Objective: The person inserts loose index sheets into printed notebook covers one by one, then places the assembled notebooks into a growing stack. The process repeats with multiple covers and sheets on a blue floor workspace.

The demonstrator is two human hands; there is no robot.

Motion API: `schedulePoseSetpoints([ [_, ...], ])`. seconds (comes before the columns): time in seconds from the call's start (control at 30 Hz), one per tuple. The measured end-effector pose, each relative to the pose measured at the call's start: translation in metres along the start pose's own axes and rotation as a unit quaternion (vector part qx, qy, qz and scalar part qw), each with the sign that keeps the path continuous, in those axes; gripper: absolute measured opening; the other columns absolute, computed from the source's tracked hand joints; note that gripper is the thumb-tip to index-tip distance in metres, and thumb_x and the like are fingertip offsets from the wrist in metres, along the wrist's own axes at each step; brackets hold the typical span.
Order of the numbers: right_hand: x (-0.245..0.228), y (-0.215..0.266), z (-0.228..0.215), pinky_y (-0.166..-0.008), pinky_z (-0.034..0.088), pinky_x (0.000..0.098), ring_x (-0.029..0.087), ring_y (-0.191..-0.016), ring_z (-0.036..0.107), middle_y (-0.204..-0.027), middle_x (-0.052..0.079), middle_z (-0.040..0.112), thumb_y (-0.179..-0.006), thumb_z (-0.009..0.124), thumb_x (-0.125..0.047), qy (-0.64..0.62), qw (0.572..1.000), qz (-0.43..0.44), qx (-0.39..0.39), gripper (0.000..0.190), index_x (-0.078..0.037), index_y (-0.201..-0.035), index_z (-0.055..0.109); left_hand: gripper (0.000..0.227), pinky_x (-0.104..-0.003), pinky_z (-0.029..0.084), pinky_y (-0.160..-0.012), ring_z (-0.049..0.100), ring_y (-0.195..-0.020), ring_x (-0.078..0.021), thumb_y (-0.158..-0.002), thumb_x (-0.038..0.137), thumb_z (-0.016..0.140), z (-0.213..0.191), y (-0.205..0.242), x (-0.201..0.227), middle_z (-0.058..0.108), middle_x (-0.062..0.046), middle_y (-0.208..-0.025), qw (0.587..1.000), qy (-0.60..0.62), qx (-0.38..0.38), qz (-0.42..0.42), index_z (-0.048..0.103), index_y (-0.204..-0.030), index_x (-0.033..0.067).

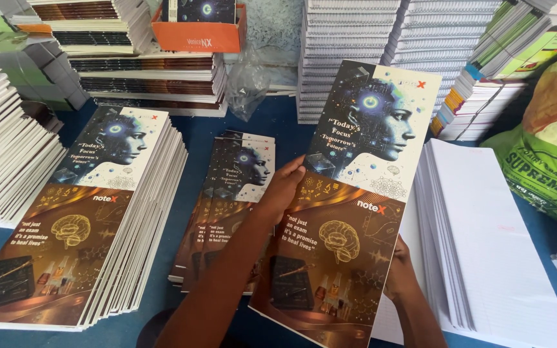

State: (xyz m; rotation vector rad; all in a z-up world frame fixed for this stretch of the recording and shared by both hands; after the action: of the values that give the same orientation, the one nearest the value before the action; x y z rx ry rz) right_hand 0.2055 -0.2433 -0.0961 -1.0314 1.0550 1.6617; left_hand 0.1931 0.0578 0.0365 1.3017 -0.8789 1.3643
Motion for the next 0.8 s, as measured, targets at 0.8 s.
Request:
schedulePoseSetpoints([
  [0.8,0.046,-0.015,-0.055,-0.066,0.065,0.0409,0.033,-0.09,0.072,-0.12,0.025,0.064,-0.089,0.068,-0.01,0.067,0.998,-0.01,0.006,0.064,-0.004,-0.147,0.043,0.042,-0.031,0.056,-0.077,0.07,-0.083,-0.0145,-0.099,0.021,0.052,0.017,0.008,-0.005,0.072,-0.01,-0.1,0.996,0.092,-0.016,0.012,0.06,-0.135,0.0004],
])
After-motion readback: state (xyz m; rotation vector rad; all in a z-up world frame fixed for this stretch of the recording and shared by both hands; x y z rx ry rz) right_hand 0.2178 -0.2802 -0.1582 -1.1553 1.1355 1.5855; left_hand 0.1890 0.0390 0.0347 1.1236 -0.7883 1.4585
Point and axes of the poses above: each hand's wrist, its own y-axis away from the middle knuckle, its own z-axis out of the palm, x = y × z, the point moved 8 cm from there along -y, towards the middle knuckle
